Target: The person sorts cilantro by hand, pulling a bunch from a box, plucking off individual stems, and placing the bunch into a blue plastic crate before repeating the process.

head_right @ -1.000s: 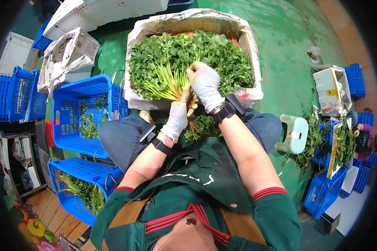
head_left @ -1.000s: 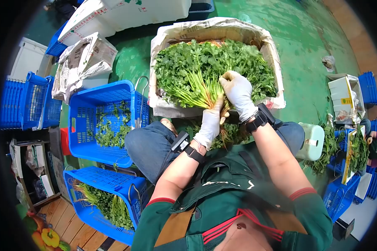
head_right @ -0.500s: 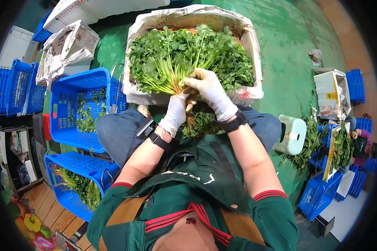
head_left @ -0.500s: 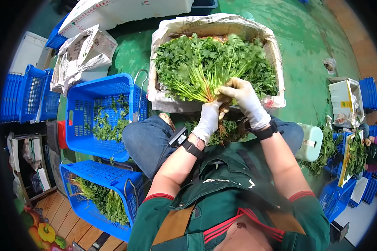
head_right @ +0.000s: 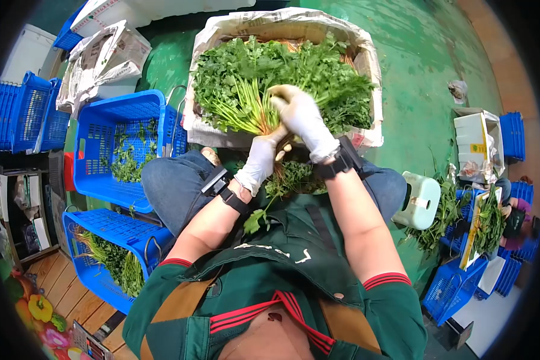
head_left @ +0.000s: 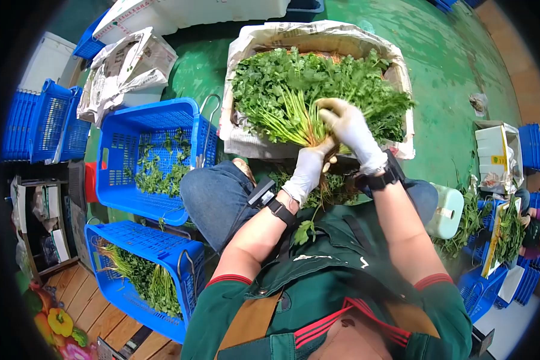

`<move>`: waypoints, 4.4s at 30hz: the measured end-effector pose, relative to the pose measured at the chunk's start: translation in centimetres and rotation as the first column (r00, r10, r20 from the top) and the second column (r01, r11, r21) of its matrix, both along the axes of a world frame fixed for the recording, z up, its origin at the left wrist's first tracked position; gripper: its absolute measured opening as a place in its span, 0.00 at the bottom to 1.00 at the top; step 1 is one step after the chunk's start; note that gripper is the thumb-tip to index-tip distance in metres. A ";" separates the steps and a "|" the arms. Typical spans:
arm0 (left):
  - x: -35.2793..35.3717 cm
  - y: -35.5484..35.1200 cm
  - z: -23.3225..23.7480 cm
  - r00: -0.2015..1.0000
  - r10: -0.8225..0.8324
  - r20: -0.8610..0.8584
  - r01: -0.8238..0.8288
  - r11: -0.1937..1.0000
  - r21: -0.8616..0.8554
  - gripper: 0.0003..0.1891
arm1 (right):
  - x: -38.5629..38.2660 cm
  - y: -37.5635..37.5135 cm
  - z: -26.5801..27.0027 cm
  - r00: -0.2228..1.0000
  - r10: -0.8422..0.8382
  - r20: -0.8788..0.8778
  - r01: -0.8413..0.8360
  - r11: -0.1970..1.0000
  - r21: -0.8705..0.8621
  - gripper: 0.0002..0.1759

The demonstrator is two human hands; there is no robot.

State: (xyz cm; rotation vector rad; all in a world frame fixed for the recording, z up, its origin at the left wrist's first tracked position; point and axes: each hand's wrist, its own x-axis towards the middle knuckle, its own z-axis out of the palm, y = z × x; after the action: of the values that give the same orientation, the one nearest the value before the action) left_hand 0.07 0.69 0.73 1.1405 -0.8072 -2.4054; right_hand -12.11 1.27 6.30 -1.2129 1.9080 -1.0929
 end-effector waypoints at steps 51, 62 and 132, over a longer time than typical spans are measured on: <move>0.2 -1.6 1.4 0.993 0.119 -0.012 -0.119 0.991 0.056 0.18 | -0.8 4.6 2.0 0.682 0.600 0.419 -0.709 0.683 0.177 0.14; -0.1 -1.2 -3.0 0.998 -0.051 0.042 0.058 0.980 -0.189 0.11 | 3.5 -4.8 1.1 0.872 0.223 -0.435 -0.043 0.922 0.385 0.16; 1.7 -2.4 0.9 0.910 -0.387 0.150 0.393 0.920 -0.009 0.05 | 0.8 10.0 -3.6 0.480 -0.289 0.829 0.034 0.950 0.311 0.23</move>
State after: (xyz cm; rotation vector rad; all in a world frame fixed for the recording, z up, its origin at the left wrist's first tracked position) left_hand 1.73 -1.74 1.65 1.2496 -1.2283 -2.6267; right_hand -11.28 11.26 2.68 -0.1715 1.2641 -1.1838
